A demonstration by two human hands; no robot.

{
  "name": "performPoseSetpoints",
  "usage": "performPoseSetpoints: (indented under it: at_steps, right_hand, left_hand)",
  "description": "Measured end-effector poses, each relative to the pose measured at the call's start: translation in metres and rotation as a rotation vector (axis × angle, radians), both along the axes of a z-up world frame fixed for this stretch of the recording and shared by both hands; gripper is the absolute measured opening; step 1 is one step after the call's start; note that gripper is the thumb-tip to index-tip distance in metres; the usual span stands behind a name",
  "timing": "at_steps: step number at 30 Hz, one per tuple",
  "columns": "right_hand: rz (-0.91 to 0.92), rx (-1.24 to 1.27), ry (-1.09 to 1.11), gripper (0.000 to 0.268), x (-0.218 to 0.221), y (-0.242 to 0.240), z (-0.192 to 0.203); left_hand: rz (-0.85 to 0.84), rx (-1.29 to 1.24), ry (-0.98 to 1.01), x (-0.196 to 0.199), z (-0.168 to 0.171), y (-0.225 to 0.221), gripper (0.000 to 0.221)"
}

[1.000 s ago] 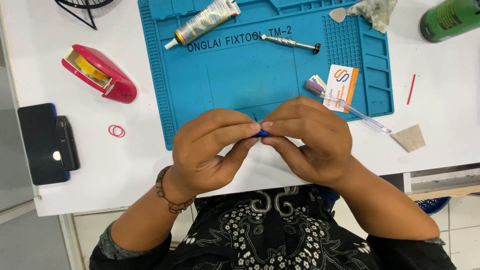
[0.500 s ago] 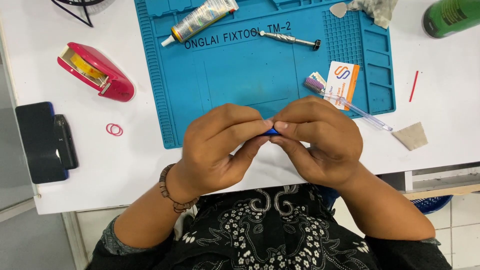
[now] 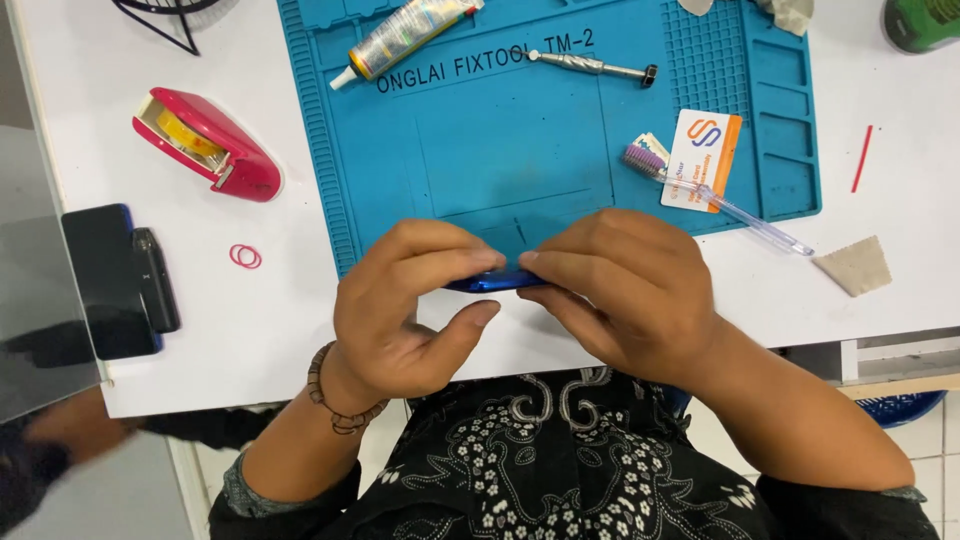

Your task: The person holds a smartphone, wipes its edges and back with a cloth, and applies adhesive from a tube to the phone's frame. The person then presses the phone's components together and turns the device over to show the screen and back.

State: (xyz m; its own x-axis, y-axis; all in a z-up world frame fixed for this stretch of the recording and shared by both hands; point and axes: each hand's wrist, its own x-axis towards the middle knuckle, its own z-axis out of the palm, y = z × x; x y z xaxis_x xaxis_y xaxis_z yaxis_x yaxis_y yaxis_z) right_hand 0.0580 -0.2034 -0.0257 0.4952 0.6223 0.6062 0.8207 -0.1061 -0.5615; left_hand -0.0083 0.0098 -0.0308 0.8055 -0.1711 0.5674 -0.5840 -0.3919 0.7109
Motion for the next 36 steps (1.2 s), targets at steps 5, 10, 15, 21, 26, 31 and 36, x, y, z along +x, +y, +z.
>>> performPoseSetpoints:
  at_steps: [5,10,15,21,26,31,36]
  right_hand:
    - [0.019,-0.025,-0.078,0.015,-0.001,-0.002,0.009]
    - [0.025,-0.040,-0.099,0.015,-0.002,-0.002,0.013]
    - [0.022,-0.022,-0.090,0.015,-0.002,0.000,0.011]
    - [-0.071,-0.105,-0.013,0.045,-0.001,-0.016,-0.008]
    - [-0.040,-0.061,-0.022,0.020,-0.003,-0.014,-0.004]
    - [-0.041,-0.061,-0.034,0.018,-0.003,-0.017,-0.005]
    - [-0.052,0.010,0.043,0.015,-0.005,-0.015,-0.013]
  left_hand:
    - [-0.041,-0.042,-0.015,0.001,0.005,-0.003,0.011]
    - [-0.078,-0.005,-0.011,0.001,0.003,-0.005,0.013]
    - [-0.067,-0.023,-0.050,0.001,-0.001,-0.007,0.010]
    - [-0.037,-0.178,-0.020,0.002,-0.001,-0.001,0.009]
    - [-0.027,-0.243,-0.018,0.002,-0.003,0.004,0.009]
    - [-0.030,-0.223,0.002,0.002,0.002,0.004,0.013]
    - [0.062,-0.136,0.021,0.003,0.012,0.002,0.026]
